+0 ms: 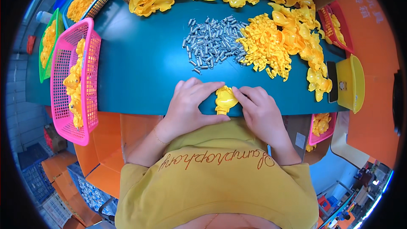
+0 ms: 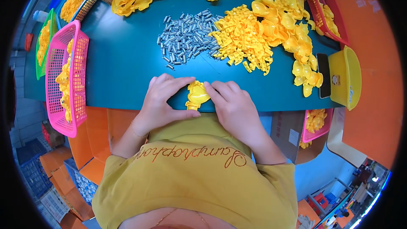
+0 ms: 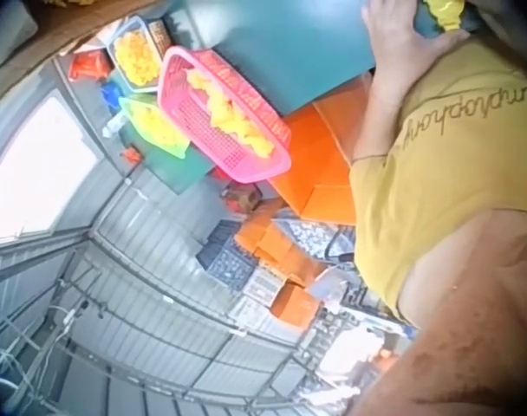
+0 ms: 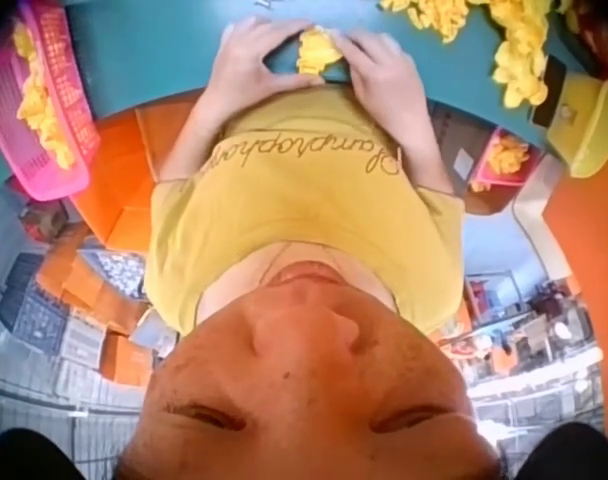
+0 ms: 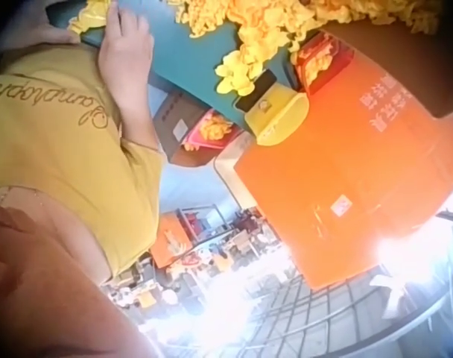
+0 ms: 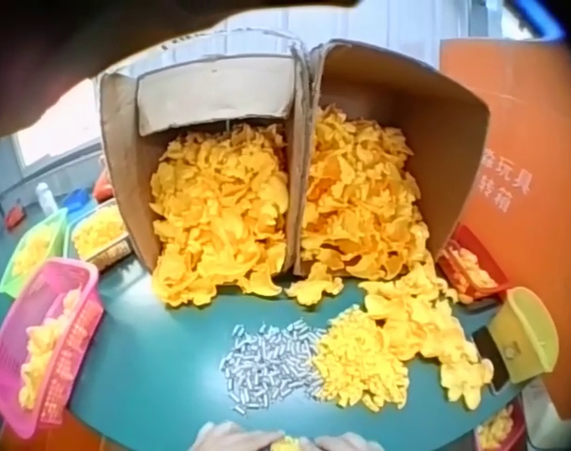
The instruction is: Assembling small yellow plastic toy ducks by connecting bodies and heads.
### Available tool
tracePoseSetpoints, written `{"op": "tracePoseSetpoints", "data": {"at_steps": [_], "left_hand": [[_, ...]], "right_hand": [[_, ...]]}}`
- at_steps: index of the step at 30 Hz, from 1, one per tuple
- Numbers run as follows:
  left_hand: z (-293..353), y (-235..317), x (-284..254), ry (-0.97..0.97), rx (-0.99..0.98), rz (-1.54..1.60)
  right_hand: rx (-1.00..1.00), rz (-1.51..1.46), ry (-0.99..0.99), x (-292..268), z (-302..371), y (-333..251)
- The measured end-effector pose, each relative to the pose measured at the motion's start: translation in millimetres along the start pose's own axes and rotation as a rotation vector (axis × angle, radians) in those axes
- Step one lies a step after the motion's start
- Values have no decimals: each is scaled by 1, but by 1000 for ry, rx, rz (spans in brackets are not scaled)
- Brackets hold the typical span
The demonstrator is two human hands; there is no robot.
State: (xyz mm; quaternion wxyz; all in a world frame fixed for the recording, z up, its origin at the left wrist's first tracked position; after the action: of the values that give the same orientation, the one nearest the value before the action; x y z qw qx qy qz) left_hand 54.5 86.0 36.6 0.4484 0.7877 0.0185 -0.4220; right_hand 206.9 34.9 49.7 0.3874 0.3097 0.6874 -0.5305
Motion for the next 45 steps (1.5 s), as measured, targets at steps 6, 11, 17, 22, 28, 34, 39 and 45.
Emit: {"op": "tracePoseSetpoints", "data": {"at_steps": [6,11,17,22,28,34,39,45], "left_hand": [[-1,0,1,-17,-19,10],[3,-2,0,17,-30,25],[0,-1,1,-33,-82,49],[-1,-3,2,-43,-103,79],[0,-4,1,-35,-96,96],[-2,-7,1,-51,-111,124],[0,-11,3,-47,-123,150],[-2,-10,1,-83,-128,179]], "right_hand": [[-35,-300,-82,-4,-17,23],[39,-175,153,-43,-42,46],[-108,8,126,-38,-82,25],[-208,125,-1,-1,-101,12],[-188,163,-87,0,-98,12],[-207,134,-131,0,-90,12],[-165,-89,-165,-11,-74,11],[-372,-197,-183,-9,-56,6]]}}
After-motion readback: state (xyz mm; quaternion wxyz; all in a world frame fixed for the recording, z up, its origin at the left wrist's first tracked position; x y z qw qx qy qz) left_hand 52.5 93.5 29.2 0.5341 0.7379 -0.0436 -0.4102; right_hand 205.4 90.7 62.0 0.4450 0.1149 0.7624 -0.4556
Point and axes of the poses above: each hand's wrist, its own z-axis away from the middle knuckle, its own x-axis out of the palm, y = z × x, the point moved 9 cm from there along -z, towards the middle knuckle, and after that the axes turned 3 degrees about x, right-handed, at the moved point
